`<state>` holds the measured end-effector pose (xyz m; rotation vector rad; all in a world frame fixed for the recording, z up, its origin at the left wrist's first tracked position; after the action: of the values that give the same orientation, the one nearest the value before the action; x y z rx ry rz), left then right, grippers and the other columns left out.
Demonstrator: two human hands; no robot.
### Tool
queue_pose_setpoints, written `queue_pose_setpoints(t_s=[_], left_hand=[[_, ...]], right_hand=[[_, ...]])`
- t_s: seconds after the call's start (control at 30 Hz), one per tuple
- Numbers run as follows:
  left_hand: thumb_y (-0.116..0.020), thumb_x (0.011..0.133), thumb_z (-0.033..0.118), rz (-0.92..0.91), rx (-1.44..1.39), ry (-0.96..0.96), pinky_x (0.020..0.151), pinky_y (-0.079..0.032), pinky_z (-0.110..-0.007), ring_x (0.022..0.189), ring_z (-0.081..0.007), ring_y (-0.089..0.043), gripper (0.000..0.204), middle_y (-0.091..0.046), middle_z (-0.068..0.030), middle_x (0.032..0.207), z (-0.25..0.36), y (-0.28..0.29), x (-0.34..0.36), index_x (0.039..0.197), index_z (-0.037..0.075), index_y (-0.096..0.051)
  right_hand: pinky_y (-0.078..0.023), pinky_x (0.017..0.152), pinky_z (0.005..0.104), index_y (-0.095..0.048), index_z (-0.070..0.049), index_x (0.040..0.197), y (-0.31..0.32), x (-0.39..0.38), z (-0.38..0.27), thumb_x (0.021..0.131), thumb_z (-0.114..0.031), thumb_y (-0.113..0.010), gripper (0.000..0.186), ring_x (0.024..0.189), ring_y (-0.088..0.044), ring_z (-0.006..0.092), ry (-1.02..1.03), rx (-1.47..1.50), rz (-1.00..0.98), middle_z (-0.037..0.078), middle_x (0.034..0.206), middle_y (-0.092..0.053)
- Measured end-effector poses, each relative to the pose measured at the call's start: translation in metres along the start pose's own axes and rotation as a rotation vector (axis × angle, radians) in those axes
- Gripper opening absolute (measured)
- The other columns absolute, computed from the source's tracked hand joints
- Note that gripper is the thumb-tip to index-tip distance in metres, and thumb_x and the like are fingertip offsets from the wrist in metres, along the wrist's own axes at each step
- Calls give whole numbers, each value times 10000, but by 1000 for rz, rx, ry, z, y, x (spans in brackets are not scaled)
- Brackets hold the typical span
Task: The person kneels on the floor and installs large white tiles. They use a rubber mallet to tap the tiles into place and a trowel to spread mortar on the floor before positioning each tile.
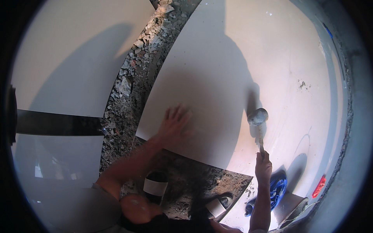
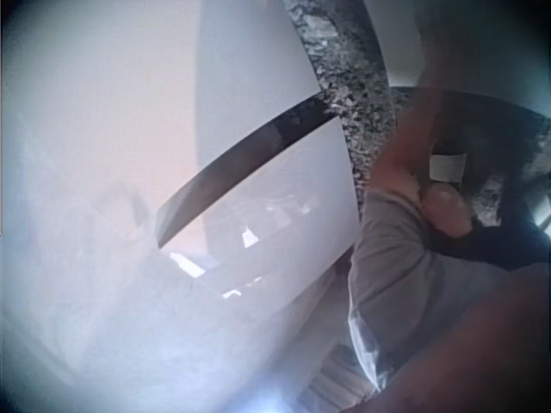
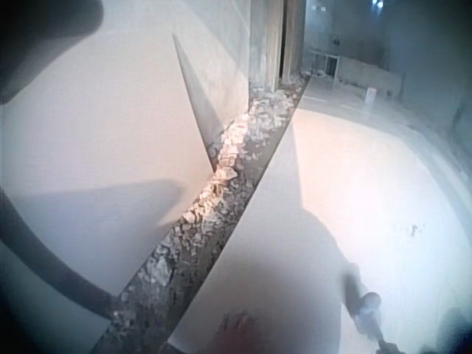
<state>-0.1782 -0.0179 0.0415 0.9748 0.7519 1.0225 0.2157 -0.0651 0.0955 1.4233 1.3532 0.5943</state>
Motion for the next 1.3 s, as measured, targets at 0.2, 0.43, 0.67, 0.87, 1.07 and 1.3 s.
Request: queue_pose_setpoints(t_s=[0.2, 0.43, 0.67, 0.87, 1.07, 1.3], left_hand=[[-528, 884, 513, 163, 72, 71, 1125, -147, -592, 1416, -379, -200, 760, -249, -192, 1515, -48, 1, 62, 1439, 42, -311], [-447, 921, 535, 307, 192, 84, 1143, -155, -548, 1430, -324, -196, 730, -270, -148, 1522, -74, 9, 189, 1448, 49, -307], [-304, 917, 633, 302, 293, 211, 1170, -89, -505, 1454, -276, -132, 768, -198, -83, 1566, -135, 29, 345, 1495, 130, -251], [-292, 912, 652, 115, 256, 410, 1183, -58, -450, 1463, -292, -79, 897, -110, -154, 1577, -160, 53, 394, 1495, -9, -127], [-298, 913, 647, 222, 245, 615, 1177, -76, -458, 1449, -339, -120, 908, -154, -236, 1546, -151, 64, 391, 1471, -59, -174], [-284, 927, 624, 190, 237, 643, 1174, -48, -484, 1452, -344, -100, 871, -139, -209, 1558, -154, 64, 389, 1480, -38, -164]], right_hand=[[-505, 709, 468, -544, -53, 1130, -9, 8, -6, 954, -273, -535, 282, 810, -646, 386, 108, -109, 102, 175, 888, -660], [-483, 646, 495, -509, -33, 1085, -51, 70, -20, 973, -312, -503, 301, 783, -619, 436, 92, -109, -12, 224, 834, -637], [-473, 627, 503, -505, 3, 1030, -63, 81, -24, 978, -342, -486, 349, 748, -601, 480, 57, 53, 36, 270, 773, -618], [-478, 610, 497, -503, 2, 991, -62, 82, -19, 965, -369, -506, 372, 731, -594, 492, 7, 59, 15, 268, 752, -607], [-476, 581, 481, -504, -7, 980, -64, 82, -16, 965, -393, -504, 386, 694, -599, 473, 8, 54, -4, 245, 727, -599], [-476, 585, 473, -510, -7, 997, -64, 80, -14, 964, -373, -512, 368, 686, -596, 469, 11, 42, 5, 239, 721, -597]])
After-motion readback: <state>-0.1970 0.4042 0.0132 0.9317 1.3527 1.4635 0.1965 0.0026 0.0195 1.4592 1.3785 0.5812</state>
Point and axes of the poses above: each hand's wrist, its own x-axis towards the middle knuckle, its own y-axis out of the back of the hand, z = x × y, the point moved 6 cm from there along x, towards the middle knuckle
